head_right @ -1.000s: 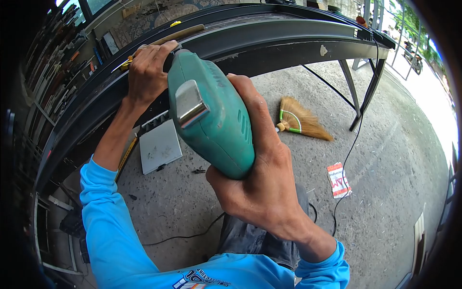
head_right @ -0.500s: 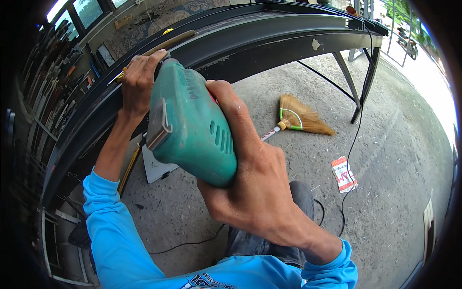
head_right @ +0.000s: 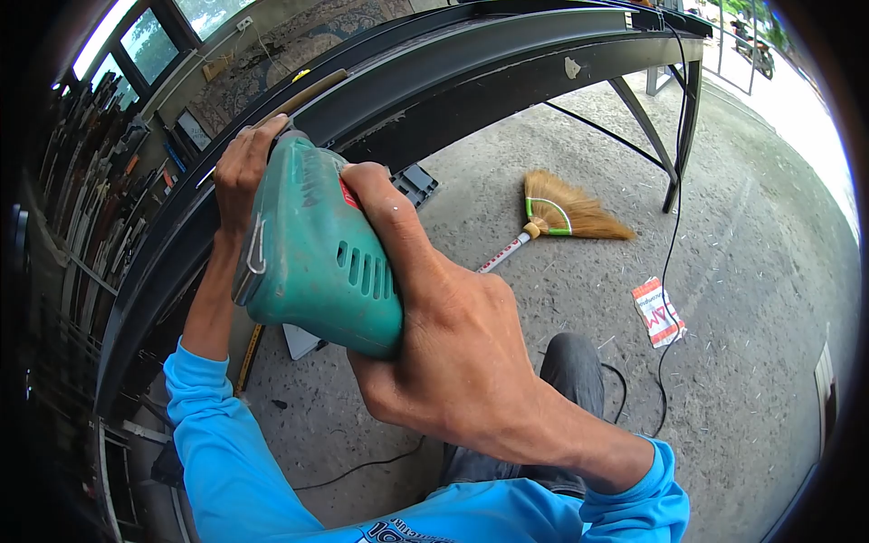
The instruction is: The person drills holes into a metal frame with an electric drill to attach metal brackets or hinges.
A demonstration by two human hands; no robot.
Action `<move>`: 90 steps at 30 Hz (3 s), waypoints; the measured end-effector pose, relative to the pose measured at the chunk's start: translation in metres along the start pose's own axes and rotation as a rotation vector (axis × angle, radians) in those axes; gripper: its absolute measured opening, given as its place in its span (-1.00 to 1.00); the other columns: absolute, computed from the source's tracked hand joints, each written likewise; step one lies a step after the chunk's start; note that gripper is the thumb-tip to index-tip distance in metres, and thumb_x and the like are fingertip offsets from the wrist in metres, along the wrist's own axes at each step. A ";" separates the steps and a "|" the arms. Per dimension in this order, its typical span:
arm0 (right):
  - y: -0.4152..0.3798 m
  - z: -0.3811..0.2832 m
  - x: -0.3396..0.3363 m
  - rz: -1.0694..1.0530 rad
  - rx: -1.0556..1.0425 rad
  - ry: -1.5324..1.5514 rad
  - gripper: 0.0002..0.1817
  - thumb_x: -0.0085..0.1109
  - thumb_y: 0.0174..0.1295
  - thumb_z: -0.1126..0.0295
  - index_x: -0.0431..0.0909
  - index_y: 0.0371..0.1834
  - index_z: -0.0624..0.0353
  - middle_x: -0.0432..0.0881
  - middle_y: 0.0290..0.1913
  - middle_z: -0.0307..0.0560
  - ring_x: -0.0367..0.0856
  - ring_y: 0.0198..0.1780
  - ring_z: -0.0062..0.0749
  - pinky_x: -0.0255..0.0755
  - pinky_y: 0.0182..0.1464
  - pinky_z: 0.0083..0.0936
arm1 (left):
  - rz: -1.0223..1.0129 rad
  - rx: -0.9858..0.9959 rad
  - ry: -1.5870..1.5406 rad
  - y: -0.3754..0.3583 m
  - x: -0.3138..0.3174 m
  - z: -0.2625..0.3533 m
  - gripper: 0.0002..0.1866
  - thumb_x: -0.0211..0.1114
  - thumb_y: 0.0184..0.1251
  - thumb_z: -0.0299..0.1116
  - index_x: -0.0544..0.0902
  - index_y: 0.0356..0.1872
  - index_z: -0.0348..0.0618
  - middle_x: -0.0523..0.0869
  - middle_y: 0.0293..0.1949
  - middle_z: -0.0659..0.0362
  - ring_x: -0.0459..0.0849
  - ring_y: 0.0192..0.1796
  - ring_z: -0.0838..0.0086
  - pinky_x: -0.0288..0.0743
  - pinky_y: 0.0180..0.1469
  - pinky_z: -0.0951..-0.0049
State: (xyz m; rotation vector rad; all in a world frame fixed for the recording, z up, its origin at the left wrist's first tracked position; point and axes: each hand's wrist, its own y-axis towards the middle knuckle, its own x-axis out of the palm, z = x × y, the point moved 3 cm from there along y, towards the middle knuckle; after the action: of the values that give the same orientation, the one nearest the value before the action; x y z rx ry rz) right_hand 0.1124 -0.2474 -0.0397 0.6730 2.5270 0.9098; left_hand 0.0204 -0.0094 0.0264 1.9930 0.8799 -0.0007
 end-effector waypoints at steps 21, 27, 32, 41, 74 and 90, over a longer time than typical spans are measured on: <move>-0.003 0.005 0.002 0.041 -0.072 0.126 -0.09 0.05 -0.20 0.59 0.08 0.43 0.29 0.31 0.30 0.28 0.40 0.27 0.04 0.36 0.29 -0.22 | 0.049 0.039 0.038 -0.002 0.001 0.000 -0.33 0.64 -0.36 -0.09 0.60 -0.13 -0.14 0.74 -0.36 0.15 0.73 -0.24 0.34 0.57 -0.15 0.34; -0.032 -0.012 -0.001 0.138 -0.007 0.148 -0.17 0.15 -0.15 0.59 0.18 0.36 0.30 0.42 0.21 0.19 0.51 0.16 -0.12 0.47 0.13 -0.26 | 0.061 0.042 0.056 -0.003 0.004 -0.005 -0.40 0.61 -0.33 -0.16 0.61 -0.13 -0.06 0.74 -0.39 0.20 0.74 -0.31 0.38 0.58 -0.29 0.41; -0.053 -0.010 -0.001 0.163 0.068 -0.018 -0.33 0.14 -0.09 0.60 0.32 0.24 0.29 0.53 0.06 0.09 0.59 -0.01 -0.24 0.52 -0.04 -0.35 | -0.036 0.020 -0.008 -0.006 0.000 -0.003 -0.46 0.51 -0.06 -0.28 0.57 0.02 -0.11 0.71 -0.28 0.06 0.71 -0.22 0.20 0.61 -0.15 0.29; -0.061 0.003 -0.011 0.188 0.098 -0.125 -0.41 0.14 -0.04 0.63 0.40 0.19 0.26 0.58 0.02 0.00 0.66 -0.12 -0.38 0.58 -0.19 -0.47 | 0.005 0.065 -0.005 -0.008 0.004 -0.006 -0.34 0.59 -0.18 -0.08 0.57 0.02 -0.06 0.72 -0.27 0.11 0.73 -0.24 0.28 0.64 -0.16 0.32; -0.051 0.010 -0.001 0.149 0.053 -0.005 -0.23 0.20 -0.16 0.61 0.33 0.29 0.27 0.38 0.26 0.18 0.51 0.18 -0.16 0.60 0.00 -0.33 | 0.008 0.070 -0.009 -0.006 0.003 -0.004 -0.34 0.56 -0.17 0.00 0.58 0.00 -0.08 0.72 -0.31 0.11 0.72 -0.28 0.29 0.63 -0.21 0.34; -0.027 0.017 0.010 0.030 -0.088 0.071 -0.08 0.09 -0.22 0.55 0.08 0.41 0.38 0.41 0.22 0.33 0.43 0.25 0.06 0.21 0.34 -0.22 | 0.015 0.032 0.002 -0.001 0.001 0.002 -0.39 0.55 -0.17 -0.05 0.57 -0.11 -0.19 0.71 -0.35 0.11 0.72 -0.25 0.28 0.56 -0.16 0.30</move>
State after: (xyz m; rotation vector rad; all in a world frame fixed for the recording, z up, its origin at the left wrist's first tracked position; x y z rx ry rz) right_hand 0.1038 -0.2522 -0.0720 0.6638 2.5283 1.0663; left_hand 0.0209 -0.0097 0.0242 2.0294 0.8707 -0.0042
